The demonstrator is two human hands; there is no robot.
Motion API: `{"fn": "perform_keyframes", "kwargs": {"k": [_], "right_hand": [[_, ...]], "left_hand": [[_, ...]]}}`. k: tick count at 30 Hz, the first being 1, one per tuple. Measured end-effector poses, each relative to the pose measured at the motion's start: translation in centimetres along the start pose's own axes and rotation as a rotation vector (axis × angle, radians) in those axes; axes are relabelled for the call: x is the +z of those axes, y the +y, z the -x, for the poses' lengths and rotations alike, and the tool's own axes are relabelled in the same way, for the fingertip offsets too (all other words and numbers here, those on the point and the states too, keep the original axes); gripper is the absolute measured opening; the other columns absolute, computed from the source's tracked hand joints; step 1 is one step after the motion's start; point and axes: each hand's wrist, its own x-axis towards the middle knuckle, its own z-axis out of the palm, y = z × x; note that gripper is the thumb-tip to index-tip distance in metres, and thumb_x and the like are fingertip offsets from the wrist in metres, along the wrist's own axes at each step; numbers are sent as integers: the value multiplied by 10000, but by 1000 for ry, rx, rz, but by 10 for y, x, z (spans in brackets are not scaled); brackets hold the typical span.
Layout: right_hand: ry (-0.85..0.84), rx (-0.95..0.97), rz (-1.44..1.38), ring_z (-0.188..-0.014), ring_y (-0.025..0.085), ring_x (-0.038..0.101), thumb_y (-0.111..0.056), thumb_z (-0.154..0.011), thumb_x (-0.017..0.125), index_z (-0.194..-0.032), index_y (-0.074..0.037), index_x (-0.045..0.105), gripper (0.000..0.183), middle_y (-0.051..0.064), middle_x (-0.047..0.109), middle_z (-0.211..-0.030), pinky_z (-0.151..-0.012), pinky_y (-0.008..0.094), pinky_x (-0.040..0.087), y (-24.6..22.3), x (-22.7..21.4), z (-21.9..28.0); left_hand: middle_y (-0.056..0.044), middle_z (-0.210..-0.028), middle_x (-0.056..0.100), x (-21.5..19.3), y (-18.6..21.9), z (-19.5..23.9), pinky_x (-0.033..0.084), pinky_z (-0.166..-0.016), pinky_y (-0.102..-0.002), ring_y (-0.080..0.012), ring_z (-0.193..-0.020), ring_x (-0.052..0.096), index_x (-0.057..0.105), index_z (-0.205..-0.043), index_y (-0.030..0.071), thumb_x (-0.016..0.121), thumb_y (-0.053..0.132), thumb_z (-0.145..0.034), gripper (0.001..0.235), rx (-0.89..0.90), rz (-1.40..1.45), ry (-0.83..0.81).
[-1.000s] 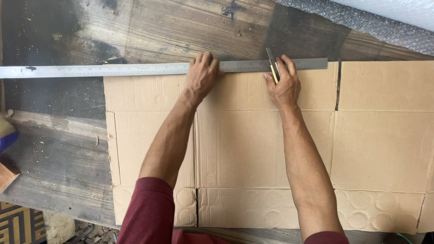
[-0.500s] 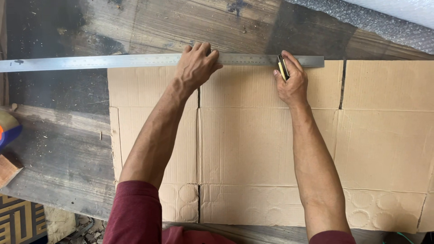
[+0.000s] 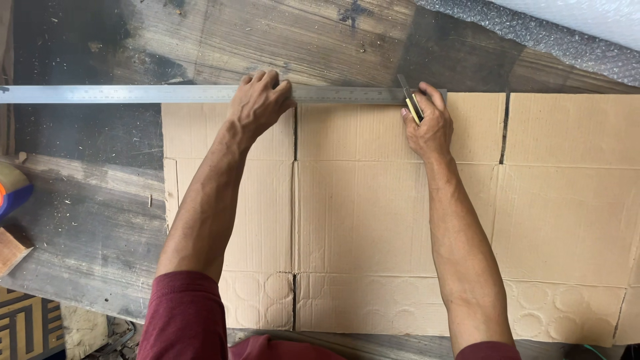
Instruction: The person uses a utility knife and a metal ruler to cut or score lines into a large sheet of cardboard on a wooden table. They align the ruler, hold it down with one hand, and run the knife along its edge across various sections of the cardboard.
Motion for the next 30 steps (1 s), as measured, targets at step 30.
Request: {"fn": "perform_keyframes", "kwargs": {"k": [30], "right_hand": [[86,-106,-30,-1219,402,625,-88,-890,795,-1188,-52,752,304,153,676,-1301,-1032,516,497,-6,6,-3]], "left_hand": [[-235,-1674,202,-22,149,-29,238,-1206,-652,-425,-1549,115,462,-1550,154,562,501,-1004,655,-395,252,-385]]}}
